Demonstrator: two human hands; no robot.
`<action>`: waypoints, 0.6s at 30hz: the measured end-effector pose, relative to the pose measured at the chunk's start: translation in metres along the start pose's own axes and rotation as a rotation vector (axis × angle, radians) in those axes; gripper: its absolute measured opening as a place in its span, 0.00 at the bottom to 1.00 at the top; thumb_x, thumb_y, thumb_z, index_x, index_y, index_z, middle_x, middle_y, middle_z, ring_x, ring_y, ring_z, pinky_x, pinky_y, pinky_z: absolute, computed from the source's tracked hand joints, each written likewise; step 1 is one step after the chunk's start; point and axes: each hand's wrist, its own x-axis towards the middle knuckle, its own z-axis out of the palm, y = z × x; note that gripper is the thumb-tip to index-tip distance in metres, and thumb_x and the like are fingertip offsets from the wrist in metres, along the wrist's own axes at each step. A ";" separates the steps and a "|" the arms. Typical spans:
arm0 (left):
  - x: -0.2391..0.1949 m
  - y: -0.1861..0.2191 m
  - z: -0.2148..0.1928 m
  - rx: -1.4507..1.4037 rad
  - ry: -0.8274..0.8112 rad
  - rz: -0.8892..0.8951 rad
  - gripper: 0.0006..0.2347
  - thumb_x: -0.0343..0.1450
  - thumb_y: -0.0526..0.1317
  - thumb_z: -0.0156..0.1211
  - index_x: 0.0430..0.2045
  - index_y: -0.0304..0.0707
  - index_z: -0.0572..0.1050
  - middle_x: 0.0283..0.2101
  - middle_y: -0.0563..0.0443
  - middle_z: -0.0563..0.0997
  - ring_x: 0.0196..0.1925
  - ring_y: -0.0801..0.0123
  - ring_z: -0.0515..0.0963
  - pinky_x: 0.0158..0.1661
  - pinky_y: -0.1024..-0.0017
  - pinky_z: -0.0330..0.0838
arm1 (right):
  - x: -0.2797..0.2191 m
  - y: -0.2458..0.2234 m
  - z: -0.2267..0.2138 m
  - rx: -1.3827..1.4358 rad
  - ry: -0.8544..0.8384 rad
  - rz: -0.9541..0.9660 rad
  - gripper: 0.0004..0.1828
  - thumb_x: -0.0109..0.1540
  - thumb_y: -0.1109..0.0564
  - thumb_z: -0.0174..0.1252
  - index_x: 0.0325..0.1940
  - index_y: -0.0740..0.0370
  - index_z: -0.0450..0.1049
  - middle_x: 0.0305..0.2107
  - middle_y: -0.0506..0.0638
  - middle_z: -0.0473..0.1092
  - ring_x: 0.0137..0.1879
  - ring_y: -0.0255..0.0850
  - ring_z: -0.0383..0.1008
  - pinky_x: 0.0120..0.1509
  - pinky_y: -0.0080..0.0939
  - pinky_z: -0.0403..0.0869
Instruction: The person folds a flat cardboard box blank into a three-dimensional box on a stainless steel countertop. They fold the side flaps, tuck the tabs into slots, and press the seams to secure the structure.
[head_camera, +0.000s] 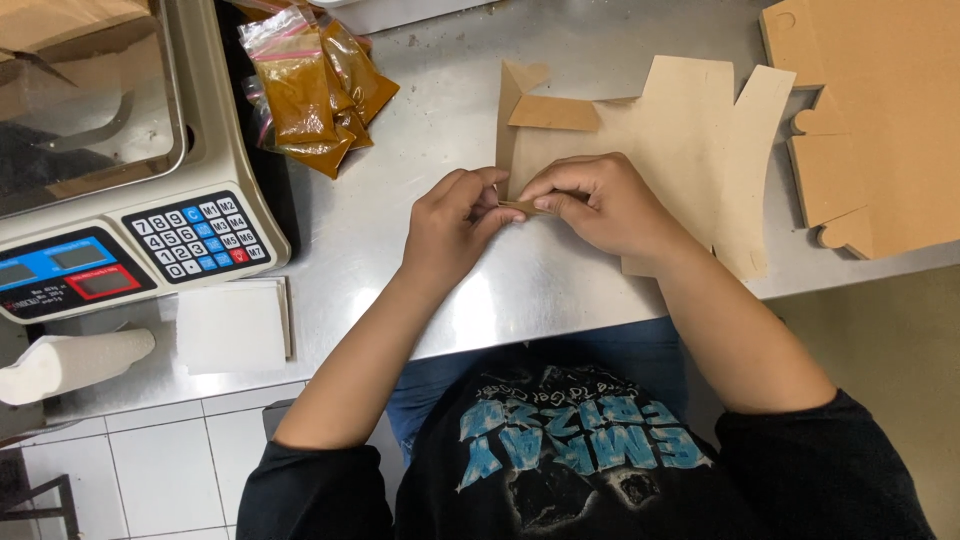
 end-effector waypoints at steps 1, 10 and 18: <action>0.000 0.000 0.000 0.000 0.000 0.001 0.14 0.57 0.33 0.67 0.33 0.32 0.72 0.22 0.50 0.71 0.25 0.66 0.77 0.27 0.75 0.76 | 0.000 -0.002 0.000 -0.001 0.001 0.000 0.09 0.57 0.68 0.51 0.36 0.62 0.76 0.27 0.54 0.73 0.34 0.43 0.73 0.40 0.41 0.71; 0.003 0.027 -0.013 0.051 -0.090 0.117 0.03 0.61 0.31 0.62 0.24 0.32 0.76 0.21 0.47 0.75 0.24 0.64 0.77 0.25 0.75 0.74 | -0.006 -0.009 0.003 -0.300 0.009 -0.111 0.07 0.55 0.64 0.55 0.35 0.59 0.77 0.23 0.50 0.73 0.34 0.47 0.74 0.52 0.48 0.65; -0.009 0.035 -0.017 0.403 -0.060 0.400 0.08 0.62 0.37 0.63 0.13 0.36 0.73 0.17 0.51 0.72 0.20 0.68 0.73 0.22 0.78 0.69 | -0.017 -0.008 0.021 -0.836 -0.035 -0.318 0.03 0.52 0.63 0.55 0.27 0.58 0.75 0.19 0.47 0.73 0.37 0.38 0.73 0.61 0.52 0.51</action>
